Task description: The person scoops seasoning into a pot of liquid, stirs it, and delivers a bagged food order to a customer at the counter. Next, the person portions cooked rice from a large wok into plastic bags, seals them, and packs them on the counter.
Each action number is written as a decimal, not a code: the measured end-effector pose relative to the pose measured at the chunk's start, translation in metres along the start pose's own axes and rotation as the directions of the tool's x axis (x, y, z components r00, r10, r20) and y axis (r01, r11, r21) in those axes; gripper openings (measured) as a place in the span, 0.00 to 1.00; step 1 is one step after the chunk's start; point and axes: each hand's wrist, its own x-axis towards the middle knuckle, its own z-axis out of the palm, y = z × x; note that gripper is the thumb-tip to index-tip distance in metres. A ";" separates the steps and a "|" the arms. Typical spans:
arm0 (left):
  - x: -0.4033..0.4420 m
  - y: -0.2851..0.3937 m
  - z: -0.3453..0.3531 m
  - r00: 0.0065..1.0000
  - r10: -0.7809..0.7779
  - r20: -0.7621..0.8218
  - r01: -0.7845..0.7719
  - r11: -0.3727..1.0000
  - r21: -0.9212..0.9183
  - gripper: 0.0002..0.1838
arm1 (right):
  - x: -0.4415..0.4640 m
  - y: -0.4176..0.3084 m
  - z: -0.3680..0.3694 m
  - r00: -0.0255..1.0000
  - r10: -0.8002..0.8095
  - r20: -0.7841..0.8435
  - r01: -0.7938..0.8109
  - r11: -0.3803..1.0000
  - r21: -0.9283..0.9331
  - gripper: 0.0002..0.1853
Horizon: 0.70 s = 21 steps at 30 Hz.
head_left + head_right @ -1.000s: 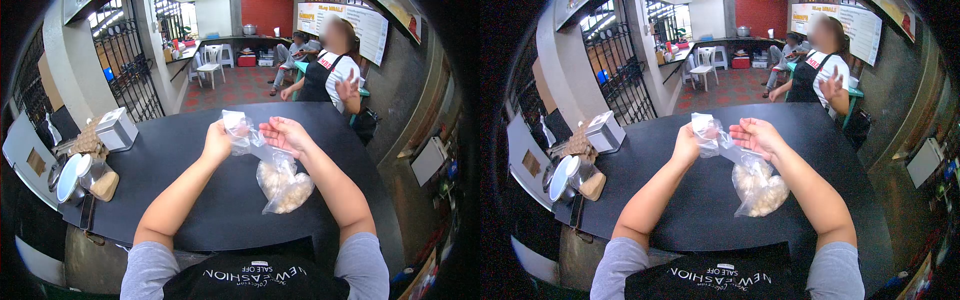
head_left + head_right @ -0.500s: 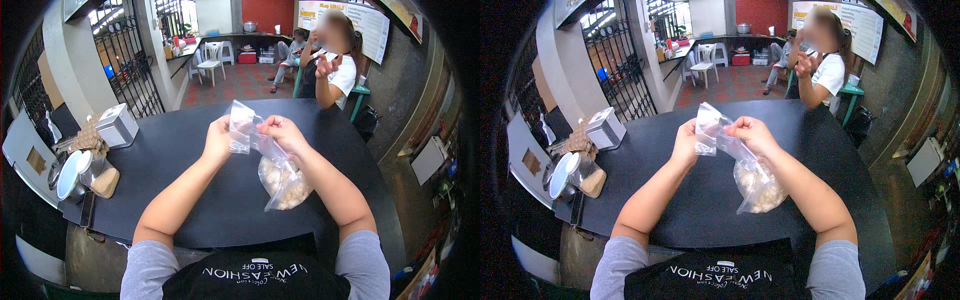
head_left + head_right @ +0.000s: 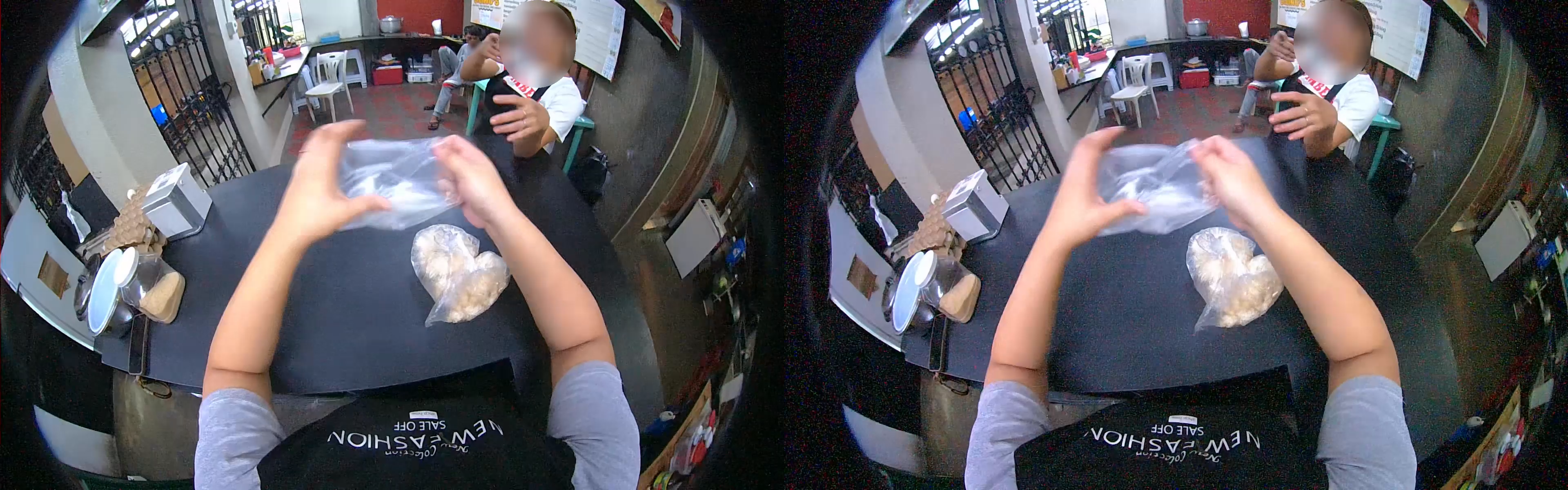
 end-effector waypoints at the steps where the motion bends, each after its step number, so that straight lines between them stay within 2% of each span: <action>1: 0.005 0.009 0.007 0.995 0.018 0.097 -0.020 1.000 0.019 0.41 | -0.002 -0.002 0.008 0.995 0.006 0.096 -0.001 0.999 -0.044 0.08; 2: 0.002 0.004 0.016 0.985 -0.004 0.172 -0.013 0.995 0.096 0.32 | -0.005 -0.001 0.013 0.981 0.020 0.193 -0.003 0.996 -0.089 0.09; 4: 0.005 -0.011 0.020 0.906 -0.311 0.288 0.309 0.950 0.056 0.19 | -0.014 0.006 0.013 0.962 -0.123 0.244 0.196 0.933 -0.301 0.10; 5: 0.000 -0.029 0.018 0.922 -0.292 0.252 0.343 0.920 -0.188 0.14 | -0.015 0.007 0.012 0.939 -0.198 0.281 0.301 0.867 -0.397 0.11; 6: -0.002 -0.043 0.018 0.937 -0.277 0.215 0.345 0.839 -0.421 0.10 | -0.013 0.007 0.004 0.946 -0.171 0.277 0.298 0.794 -0.529 0.11; 7: 0.002 -0.014 -0.001 0.851 -0.363 0.379 0.514 0.432 -0.741 0.09 | -0.012 0.007 -0.009 0.954 -0.141 0.265 0.285 0.706 -0.648 0.10; 8: -0.003 -0.013 -0.013 0.825 -0.228 0.517 0.558 0.188 -0.808 0.10 | -0.011 0.010 -0.023 0.963 -0.109 0.247 0.261 0.603 -0.753 0.10; 9: -0.011 -0.017 -0.019 0.845 -0.154 0.512 0.533 0.169 -0.829 0.15 | -0.004 0.018 -0.037 0.986 0.063 0.151 0.065 0.698 -0.713 0.06; 10: -0.016 -0.022 -0.024 0.862 -0.080 0.500 0.506 0.149 -0.850 0.19 | -0.001 0.022 -0.049 0.979 0.118 0.166 0.001 0.813 -0.582 0.08; 11: -0.016 -0.033 -0.029 0.809 -0.086 0.581 0.539 0.503 -0.676 0.24 | 0.001 0.024 -0.059 0.967 0.168 0.192 -0.070 0.899 -0.432 0.10; 12: -0.013 -0.045 -0.032 0.753 -0.129 0.645 0.477 0.782 -0.401 0.29 | 0.001 0.024 -0.068 0.951 0.210 0.229 -0.145 0.952 -0.269 0.12; 13: -0.016 -0.051 -0.029 0.747 -0.213 0.630 0.390 0.908 -0.156 0.33 | -0.002 0.016 -0.071 0.914 0.257 0.315 -0.169 0.944 -0.283 0.12; 14: -0.018 -0.057 -0.025 0.736 -0.295 0.610 0.290 0.951 0.110 0.38 | -0.006 0.013 -0.067 0.920 0.264 0.291 -0.174 0.938 -0.299 0.15; 16: -0.039 -0.073 -0.003 0.803 -0.433 0.410 0.230 0.859 0.457 0.45 | -0.015 0.013 -0.057 0.929 0.276 0.248 -0.188 0.925 -0.329 0.20; 17: -0.046 -0.081 0.005 0.760 -0.492 0.424 0.286 0.839 0.462 0.49 | -0.014 0.024 -0.057 0.939 0.273 0.211 -0.097 0.795 -0.599 0.31; 18: -0.052 -0.089 0.010 0.716 -0.547 0.434 0.340 0.816 0.467 0.53 | -0.020 0.031 -0.058 0.924 0.227 0.307 0.117 0.596 -0.794 0.38; 20: -0.062 -0.106 0.023 0.616 -0.645 0.453 0.442 0.759 0.478 0.61 | -0.041 0.047 -0.038 0.871 0.240 0.430 0.263 0.512 -0.818 0.46; 21: -0.068 -0.115 0.031 0.579 -0.653 0.488 0.422 0.753 0.506 0.67 | -0.049 0.048 -0.023 0.864 0.334 0.376 0.273 0.317 -0.908 0.45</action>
